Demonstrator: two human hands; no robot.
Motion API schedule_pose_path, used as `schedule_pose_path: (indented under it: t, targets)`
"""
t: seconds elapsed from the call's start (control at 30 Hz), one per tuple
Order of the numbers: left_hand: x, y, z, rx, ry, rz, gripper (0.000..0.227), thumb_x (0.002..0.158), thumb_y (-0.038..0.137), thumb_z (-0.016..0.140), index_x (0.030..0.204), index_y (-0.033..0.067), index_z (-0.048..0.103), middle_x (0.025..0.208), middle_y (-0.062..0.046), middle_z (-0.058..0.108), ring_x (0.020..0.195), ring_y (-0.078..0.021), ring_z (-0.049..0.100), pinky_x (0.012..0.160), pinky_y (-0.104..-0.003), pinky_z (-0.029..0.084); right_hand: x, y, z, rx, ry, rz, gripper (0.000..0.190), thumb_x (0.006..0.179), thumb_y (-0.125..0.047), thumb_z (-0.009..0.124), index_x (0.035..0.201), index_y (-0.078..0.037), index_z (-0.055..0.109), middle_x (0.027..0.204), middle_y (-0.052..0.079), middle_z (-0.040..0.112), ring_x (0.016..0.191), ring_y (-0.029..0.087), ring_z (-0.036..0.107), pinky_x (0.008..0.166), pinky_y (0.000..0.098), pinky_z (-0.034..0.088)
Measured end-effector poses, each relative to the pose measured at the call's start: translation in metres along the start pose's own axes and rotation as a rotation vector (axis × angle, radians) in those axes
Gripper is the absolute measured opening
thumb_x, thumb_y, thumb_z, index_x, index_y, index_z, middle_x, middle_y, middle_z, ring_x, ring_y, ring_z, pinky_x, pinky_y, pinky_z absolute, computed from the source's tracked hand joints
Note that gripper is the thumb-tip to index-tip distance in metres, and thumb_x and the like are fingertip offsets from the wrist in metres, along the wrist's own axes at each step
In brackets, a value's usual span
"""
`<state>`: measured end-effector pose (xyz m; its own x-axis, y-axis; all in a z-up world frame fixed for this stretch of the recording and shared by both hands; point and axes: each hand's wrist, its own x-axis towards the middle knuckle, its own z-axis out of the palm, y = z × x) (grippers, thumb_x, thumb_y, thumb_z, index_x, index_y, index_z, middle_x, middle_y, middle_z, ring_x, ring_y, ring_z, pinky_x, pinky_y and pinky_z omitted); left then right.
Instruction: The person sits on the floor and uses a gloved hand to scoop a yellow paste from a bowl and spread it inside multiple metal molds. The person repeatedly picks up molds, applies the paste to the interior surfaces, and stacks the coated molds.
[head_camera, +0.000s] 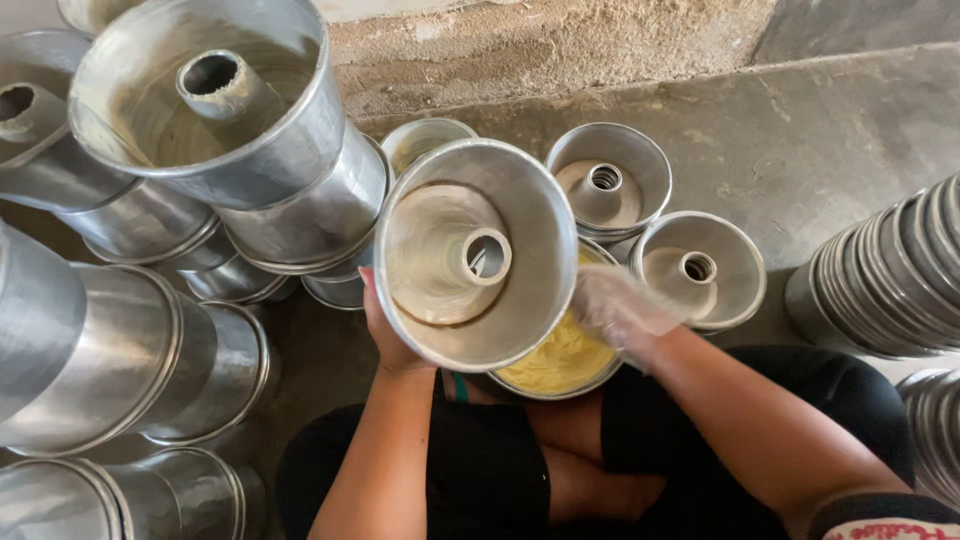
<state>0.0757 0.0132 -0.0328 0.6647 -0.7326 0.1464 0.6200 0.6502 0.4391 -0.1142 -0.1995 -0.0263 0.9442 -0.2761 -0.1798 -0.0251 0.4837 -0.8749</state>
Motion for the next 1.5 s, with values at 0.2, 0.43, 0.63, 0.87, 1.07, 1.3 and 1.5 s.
schedule_pose_path:
  t: [0.2, 0.43, 0.63, 0.87, 1.07, 1.3, 1.5]
  targets:
    - [0.003, 0.007, 0.004, -0.001, 0.016, 0.051, 0.073, 0.106, 0.059, 0.033, 0.157, 0.0066, 0.036, 0.161, -0.018, 0.039, 0.146, -0.0351, 0.041, 0.123, -0.051, 0.034, -0.001, -0.009, 0.013, 0.001, -0.032, -0.080, 0.037, 0.100, -0.016, 0.069, 0.132, -0.002, 0.059, 0.128, 0.015, 0.062, 0.119, 0.025, 0.063, 0.109, 0.0385, 0.054]
    - [0.004, 0.006, -0.015, -0.021, -0.080, 0.044, 0.078, 0.106, 0.062, 0.031, 0.156, 0.0031, 0.038, 0.155, -0.019, 0.046, 0.142, -0.0353, 0.046, 0.121, -0.050, 0.035, -0.033, -0.056, 0.007, 0.138, -0.270, -0.274, 0.041, 0.099, -0.018, 0.071, 0.134, 0.000, 0.060, 0.133, 0.018, 0.061, 0.125, 0.029, 0.062, 0.116, 0.0429, 0.053]
    - [0.005, -0.020, -0.033, 0.357, -0.074, 0.144, 0.058, 0.115, 0.051, 0.042, 0.137, -0.0018, 0.053, 0.130, -0.012, 0.061, 0.123, -0.0256, 0.058, 0.107, -0.043, 0.047, -0.066, -0.060, 0.044, 0.227, -0.186, -0.275, 0.046, 0.098, -0.018, 0.072, 0.138, 0.001, 0.058, 0.137, 0.020, 0.060, 0.129, 0.031, 0.060, 0.117, 0.0440, 0.051]
    - [-0.027, -0.044, -0.006, 0.888, -0.238, 0.399, 0.057, 0.108, 0.050, 0.050, 0.122, -0.0036, 0.064, 0.103, -0.005, 0.070, 0.095, -0.0143, 0.062, 0.085, -0.030, 0.051, -0.041, -0.040, 0.106, -0.135, -0.021, -0.319, 0.046, 0.098, -0.018, 0.071, 0.138, 0.001, 0.058, 0.136, 0.019, 0.061, 0.127, 0.030, 0.061, 0.115, 0.0435, 0.052]
    - [-0.018, -0.033, -0.006, 0.765, -0.044, 0.472, 0.051, 0.117, 0.039, 0.044, 0.104, -0.0041, 0.068, 0.089, -0.007, 0.070, 0.085, -0.0160, 0.061, 0.077, -0.032, 0.050, -0.056, -0.009, 0.138, -0.509, -0.256, -0.173, 0.045, 0.098, -0.018, 0.070, 0.137, 0.000, 0.058, 0.135, 0.018, 0.062, 0.126, 0.030, 0.062, 0.114, 0.0430, 0.052]
    - [-0.010, -0.030, 0.006, 0.357, 0.127, 0.220, 0.045, 0.110, 0.031, 0.041, 0.120, -0.0058, 0.065, 0.113, -0.009, 0.069, 0.101, -0.0170, 0.062, 0.092, -0.033, 0.050, -0.010, -0.042, 0.119, -0.356, -0.021, -0.263, 0.044, 0.098, -0.018, 0.069, 0.137, -0.001, 0.059, 0.134, 0.018, 0.062, 0.125, 0.029, 0.062, 0.112, 0.0424, 0.053]
    - [-0.010, -0.031, 0.006, 0.398, 0.198, 0.266, 0.043, 0.107, 0.030, 0.041, 0.117, -0.0046, 0.065, 0.112, -0.009, 0.070, 0.102, -0.0168, 0.063, 0.092, -0.033, 0.050, -0.029, -0.015, 0.132, -0.504, -0.238, -0.106, 0.043, 0.098, -0.018, 0.069, 0.137, -0.001, 0.059, 0.133, 0.017, 0.063, 0.124, 0.029, 0.063, 0.110, 0.0419, 0.054]
